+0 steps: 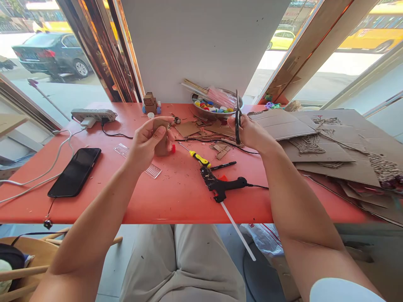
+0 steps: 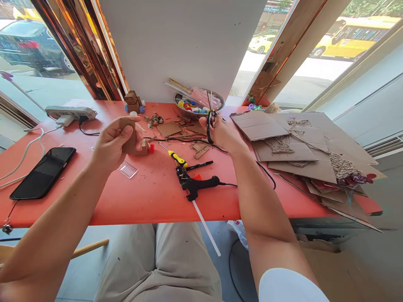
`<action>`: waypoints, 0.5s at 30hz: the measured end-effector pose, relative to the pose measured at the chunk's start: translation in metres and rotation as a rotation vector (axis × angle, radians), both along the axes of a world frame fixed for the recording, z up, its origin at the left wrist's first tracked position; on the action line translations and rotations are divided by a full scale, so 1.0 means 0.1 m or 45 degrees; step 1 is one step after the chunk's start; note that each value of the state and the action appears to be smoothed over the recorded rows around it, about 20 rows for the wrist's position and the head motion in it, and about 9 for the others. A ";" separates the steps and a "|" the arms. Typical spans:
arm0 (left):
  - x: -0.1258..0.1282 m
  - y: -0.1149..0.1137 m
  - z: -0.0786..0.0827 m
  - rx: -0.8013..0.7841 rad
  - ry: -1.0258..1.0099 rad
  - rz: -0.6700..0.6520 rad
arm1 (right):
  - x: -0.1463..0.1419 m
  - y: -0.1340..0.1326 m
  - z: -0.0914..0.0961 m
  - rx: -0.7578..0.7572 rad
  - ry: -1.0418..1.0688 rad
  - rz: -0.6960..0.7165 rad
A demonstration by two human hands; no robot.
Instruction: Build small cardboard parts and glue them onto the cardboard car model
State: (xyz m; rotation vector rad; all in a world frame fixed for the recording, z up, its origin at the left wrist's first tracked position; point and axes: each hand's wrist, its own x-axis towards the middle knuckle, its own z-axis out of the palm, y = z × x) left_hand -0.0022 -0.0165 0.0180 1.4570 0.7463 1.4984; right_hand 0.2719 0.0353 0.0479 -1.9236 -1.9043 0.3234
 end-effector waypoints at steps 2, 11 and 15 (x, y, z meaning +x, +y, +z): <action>-0.03 0.01 -0.01 -0.033 -0.009 0.073 | 0.12 0.06 0.02 -0.060 -0.176 -0.105; -0.09 0.03 -0.03 -0.126 -0.029 0.206 | 0.09 0.17 -0.17 0.034 -0.210 0.105; -0.12 0.05 -0.01 -0.075 -0.057 0.154 | 0.30 0.26 -0.26 0.014 -0.330 0.091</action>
